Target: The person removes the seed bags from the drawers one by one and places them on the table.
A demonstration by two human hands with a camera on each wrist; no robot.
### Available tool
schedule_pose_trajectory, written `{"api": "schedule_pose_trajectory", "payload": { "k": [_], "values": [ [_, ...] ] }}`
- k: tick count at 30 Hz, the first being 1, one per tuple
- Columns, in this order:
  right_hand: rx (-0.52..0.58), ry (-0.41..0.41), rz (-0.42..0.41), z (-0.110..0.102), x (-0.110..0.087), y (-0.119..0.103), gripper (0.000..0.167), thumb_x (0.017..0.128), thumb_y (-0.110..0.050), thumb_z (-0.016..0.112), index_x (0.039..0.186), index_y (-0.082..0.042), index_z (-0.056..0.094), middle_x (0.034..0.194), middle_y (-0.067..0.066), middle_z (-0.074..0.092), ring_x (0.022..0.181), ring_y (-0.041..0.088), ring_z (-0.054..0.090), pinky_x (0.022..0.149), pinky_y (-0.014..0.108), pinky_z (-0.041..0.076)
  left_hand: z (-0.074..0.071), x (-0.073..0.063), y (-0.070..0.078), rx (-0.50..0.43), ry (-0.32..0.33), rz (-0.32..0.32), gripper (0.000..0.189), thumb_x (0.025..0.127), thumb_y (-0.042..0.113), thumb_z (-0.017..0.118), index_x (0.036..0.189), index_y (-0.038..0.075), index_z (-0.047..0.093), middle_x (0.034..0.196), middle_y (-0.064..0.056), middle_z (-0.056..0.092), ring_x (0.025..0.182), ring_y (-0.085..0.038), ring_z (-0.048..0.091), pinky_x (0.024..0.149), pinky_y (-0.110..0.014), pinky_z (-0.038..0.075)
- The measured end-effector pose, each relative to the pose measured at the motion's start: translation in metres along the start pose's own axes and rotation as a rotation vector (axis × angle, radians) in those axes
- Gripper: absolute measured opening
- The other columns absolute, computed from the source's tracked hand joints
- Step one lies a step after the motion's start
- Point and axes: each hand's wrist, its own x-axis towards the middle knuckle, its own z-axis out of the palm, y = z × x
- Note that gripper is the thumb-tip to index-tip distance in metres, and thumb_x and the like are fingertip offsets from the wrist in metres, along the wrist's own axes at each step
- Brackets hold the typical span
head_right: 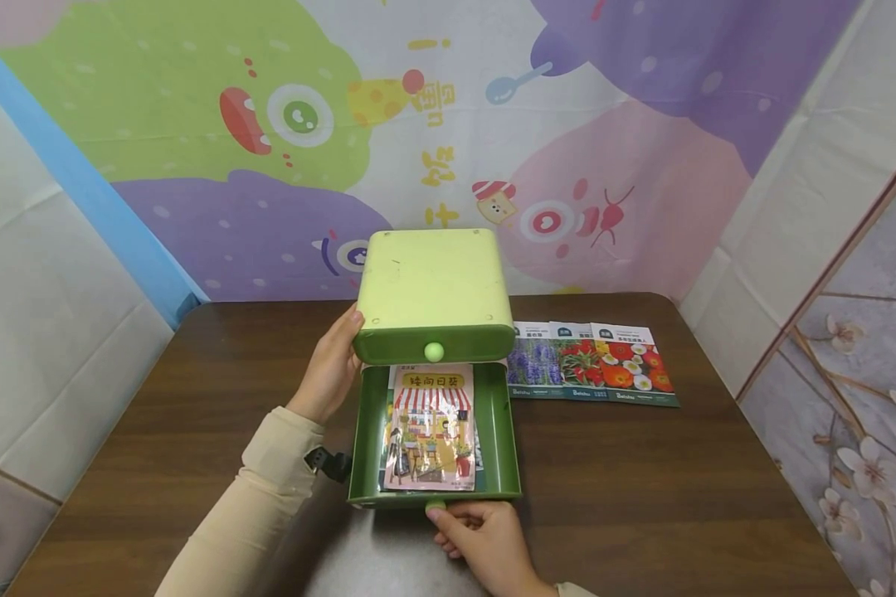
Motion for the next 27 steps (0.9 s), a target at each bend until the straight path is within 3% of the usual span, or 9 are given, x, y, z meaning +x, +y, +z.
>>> {"api": "schedule_pose_trajectory", "payload": {
  "k": [9, 23, 27],
  "values": [
    [0.006, -0.008, 0.033, -0.001, 0.0, 0.002, 0.029, 0.088, -0.017, 0.073, 0.094, 0.012, 0.073, 0.073, 0.021, 0.072, 0.056, 0.009, 0.067, 0.057, 0.028, 0.059, -0.001, 0.0, -0.001, 0.006, -0.007, 0.006, 0.066, 0.103, 0.042, 0.045, 0.157, 0.014, 0.02, 0.161, -0.003, 0.026, 0.145, -0.019, 0.035, 0.12, -0.037, 0.028],
    [-0.02, 0.007, -0.021, -0.011, -0.004, -0.004, 0.027, 0.088, -0.016, 0.073, 0.095, 0.01, 0.074, 0.072, 0.017, 0.073, 0.059, 0.012, 0.07, 0.058, 0.032, 0.06, -0.002, 0.001, 0.0, 0.008, -0.008, 0.009, 0.066, 0.103, 0.042, 0.045, 0.157, 0.014, 0.02, 0.161, -0.003, 0.026, 0.145, -0.018, 0.034, 0.12, -0.036, 0.027],
    [-0.017, 0.002, 0.012, -0.015, -0.011, -0.007, 0.029, 0.088, -0.016, 0.074, 0.097, 0.011, 0.073, 0.073, 0.016, 0.073, 0.059, 0.011, 0.069, 0.059, 0.031, 0.06, -0.002, 0.001, -0.001, 0.004, -0.004, 0.004, 0.066, 0.103, 0.041, 0.045, 0.157, 0.013, 0.019, 0.161, -0.003, 0.025, 0.145, -0.018, 0.033, 0.121, -0.036, 0.027]
  ]
}}
